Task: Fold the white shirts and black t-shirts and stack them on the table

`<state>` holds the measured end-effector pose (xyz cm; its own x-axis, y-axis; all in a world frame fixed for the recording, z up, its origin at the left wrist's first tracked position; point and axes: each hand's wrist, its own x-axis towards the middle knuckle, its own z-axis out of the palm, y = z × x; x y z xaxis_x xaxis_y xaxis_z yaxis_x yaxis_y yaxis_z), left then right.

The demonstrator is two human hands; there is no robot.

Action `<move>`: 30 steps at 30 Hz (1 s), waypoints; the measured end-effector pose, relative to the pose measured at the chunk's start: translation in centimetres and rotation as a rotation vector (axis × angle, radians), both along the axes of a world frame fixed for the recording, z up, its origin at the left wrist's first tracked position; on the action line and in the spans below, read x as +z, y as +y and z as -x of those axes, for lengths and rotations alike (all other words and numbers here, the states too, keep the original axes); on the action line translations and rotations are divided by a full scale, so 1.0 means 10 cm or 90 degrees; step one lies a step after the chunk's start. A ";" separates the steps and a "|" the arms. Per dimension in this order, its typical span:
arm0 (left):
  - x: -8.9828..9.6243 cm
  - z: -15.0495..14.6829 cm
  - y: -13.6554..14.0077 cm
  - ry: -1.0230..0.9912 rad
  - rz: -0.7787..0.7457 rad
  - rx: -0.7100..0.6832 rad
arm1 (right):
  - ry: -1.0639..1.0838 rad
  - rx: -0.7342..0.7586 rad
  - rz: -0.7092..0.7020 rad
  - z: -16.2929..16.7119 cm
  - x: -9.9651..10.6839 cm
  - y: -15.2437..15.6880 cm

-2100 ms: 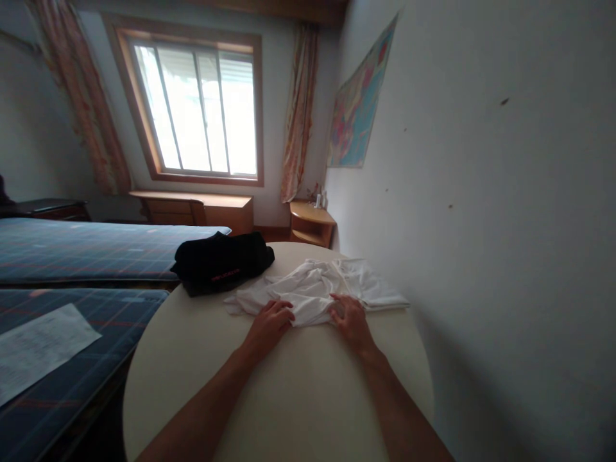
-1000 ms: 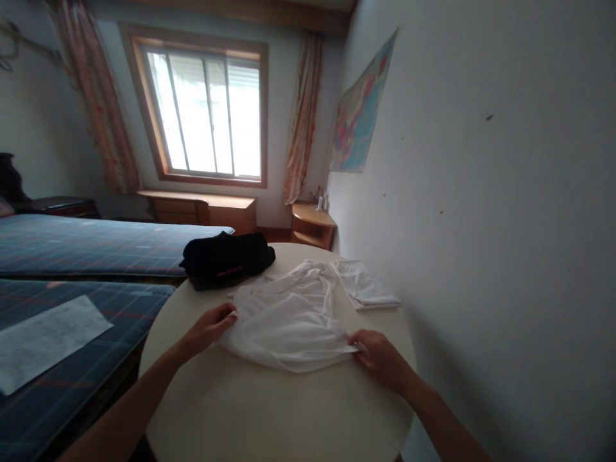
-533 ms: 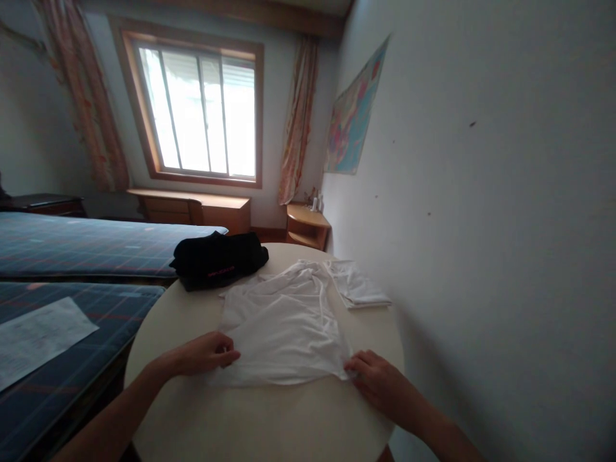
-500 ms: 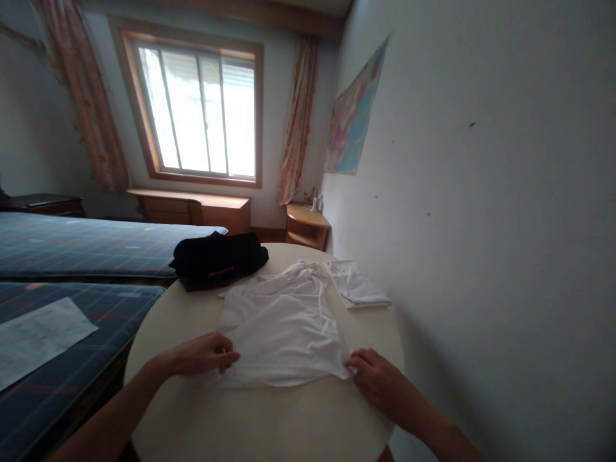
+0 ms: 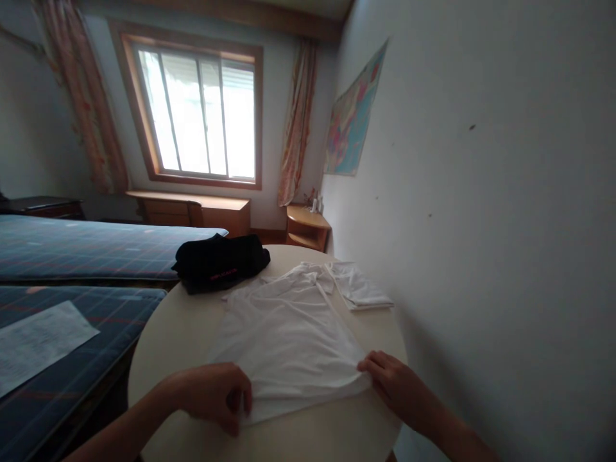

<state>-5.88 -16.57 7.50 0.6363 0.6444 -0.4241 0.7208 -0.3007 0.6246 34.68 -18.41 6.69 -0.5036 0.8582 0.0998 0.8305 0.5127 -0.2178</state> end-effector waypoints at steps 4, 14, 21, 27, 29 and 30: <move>0.02 -0.04 -0.05 -0.021 -0.046 0.016 | -0.081 -0.004 -0.016 -0.02 -0.03 0.01; -0.07 -0.19 -0.14 -0.059 -0.147 0.056 | 0.016 -0.035 0.062 -0.12 -0.09 0.10; -0.07 -0.16 -0.20 -0.045 -0.167 0.063 | 0.019 -0.045 0.097 -0.23 -0.15 0.12; -0.07 -0.20 -0.30 -0.078 -0.166 -0.001 | 0.104 -0.032 0.120 -0.31 -0.26 0.10; -0.11 -0.21 -0.30 -0.069 -0.165 0.018 | 0.139 -0.042 0.116 -0.31 -0.26 0.08; -0.14 -0.21 -0.29 -0.067 -0.168 0.034 | 0.156 -0.050 0.112 -0.31 -0.26 0.06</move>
